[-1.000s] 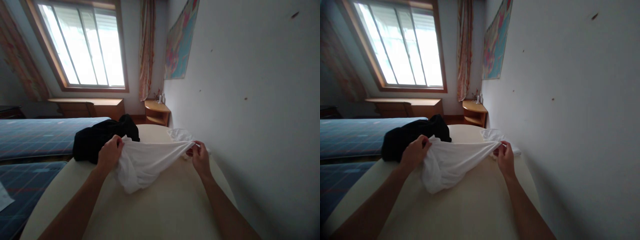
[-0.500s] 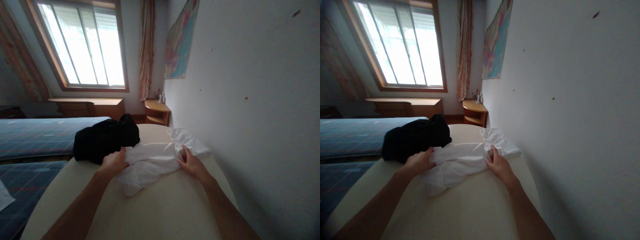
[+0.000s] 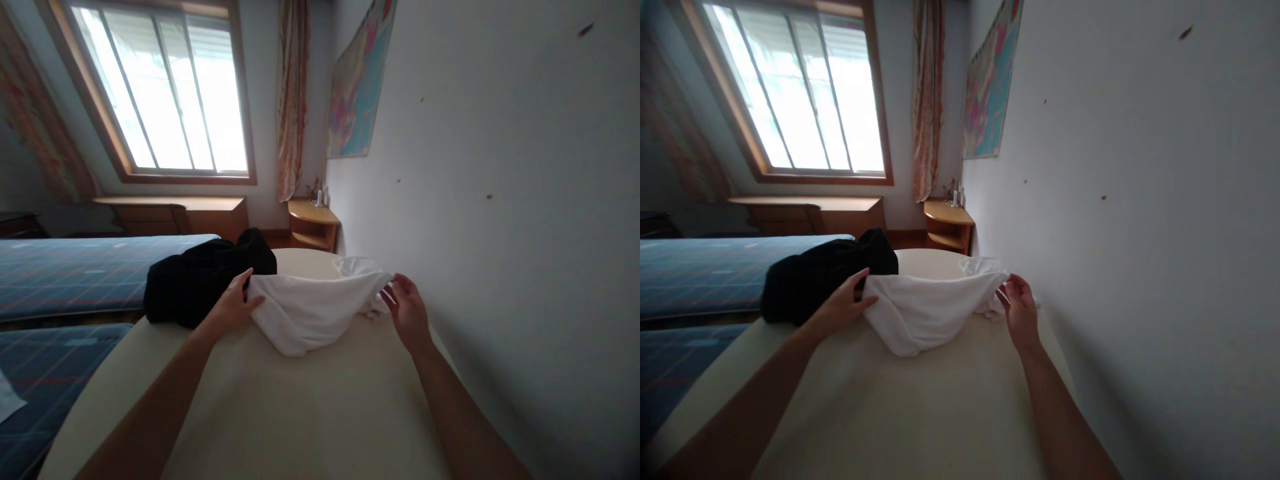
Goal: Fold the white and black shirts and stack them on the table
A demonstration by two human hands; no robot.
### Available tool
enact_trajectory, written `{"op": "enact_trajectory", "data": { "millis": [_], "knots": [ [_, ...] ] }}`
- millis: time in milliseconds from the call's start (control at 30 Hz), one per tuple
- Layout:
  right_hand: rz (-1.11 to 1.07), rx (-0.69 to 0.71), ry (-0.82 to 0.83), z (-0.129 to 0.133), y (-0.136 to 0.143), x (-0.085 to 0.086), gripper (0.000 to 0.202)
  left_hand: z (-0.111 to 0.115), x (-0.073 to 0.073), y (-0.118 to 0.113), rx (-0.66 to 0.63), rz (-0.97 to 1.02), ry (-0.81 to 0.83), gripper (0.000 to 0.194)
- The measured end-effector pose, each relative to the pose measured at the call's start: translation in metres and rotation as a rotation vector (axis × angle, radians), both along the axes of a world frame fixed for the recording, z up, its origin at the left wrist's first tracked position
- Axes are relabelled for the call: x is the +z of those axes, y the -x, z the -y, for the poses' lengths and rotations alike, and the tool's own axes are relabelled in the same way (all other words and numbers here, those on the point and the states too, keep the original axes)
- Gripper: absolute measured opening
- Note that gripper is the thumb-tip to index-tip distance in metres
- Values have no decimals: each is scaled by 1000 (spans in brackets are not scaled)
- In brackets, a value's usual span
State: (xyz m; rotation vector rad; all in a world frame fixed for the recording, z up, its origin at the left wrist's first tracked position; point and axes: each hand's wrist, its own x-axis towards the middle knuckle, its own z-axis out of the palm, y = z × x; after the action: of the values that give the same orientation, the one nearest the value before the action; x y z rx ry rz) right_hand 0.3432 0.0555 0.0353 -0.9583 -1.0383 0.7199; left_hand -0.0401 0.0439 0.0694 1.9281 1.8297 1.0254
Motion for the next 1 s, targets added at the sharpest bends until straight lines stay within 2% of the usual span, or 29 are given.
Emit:
{"op": "enact_trajectory", "data": {
  "millis": [67, 133, 233, 300, 367, 433, 500, 600, 767, 833, 900, 1000],
  "knots": [
    [122, 79, -15, -1, 2, -5, 51, 3, -9, -2, -31, -71, 26, 77],
    [289, 87, 20, -1, 4, -11, 63, 7, -15, -4, -15, -189, 103, 75],
    [509, -7, 112, 0, 3, -21, 72, 13, -18, -5, -4, -310, 267, 64],
    [610, -58, 154, 0, 2, -26, 73, 14, -20, -7, -44, -305, 329, 63],
    [666, -78, 181, -1, 2, -27, 64, 14, -24, -10, -78, -261, 304, 69],
    [704, -77, 193, -1, 3, -26, 45, 11, -27, -13, -91, -230, 248, 77],
    [734, -94, 186, -1, 4, -23, 30, 8, -28, -15, -81, -189, 202, 77],
    [647, -147, 148, -2, 4, -17, 33, 3, -19, -14, -8, -85, 156, 61],
    [142, -245, 100, -5, -5, -9, 46, 2, 14, -4, 232, 377, -87, 29],
    [-34, -229, 94, -6, -8, -8, 47, 1, 21, 0, 275, 498, -164, 25],
    [-120, -180, 106, -6, -8, -7, 47, 0, 20, 0, 245, 558, -167, 29],
    [-75, -69, 131, -5, -4, -8, 50, -3, 8, -6, 83, 511, -35, 49]
  ]
}}
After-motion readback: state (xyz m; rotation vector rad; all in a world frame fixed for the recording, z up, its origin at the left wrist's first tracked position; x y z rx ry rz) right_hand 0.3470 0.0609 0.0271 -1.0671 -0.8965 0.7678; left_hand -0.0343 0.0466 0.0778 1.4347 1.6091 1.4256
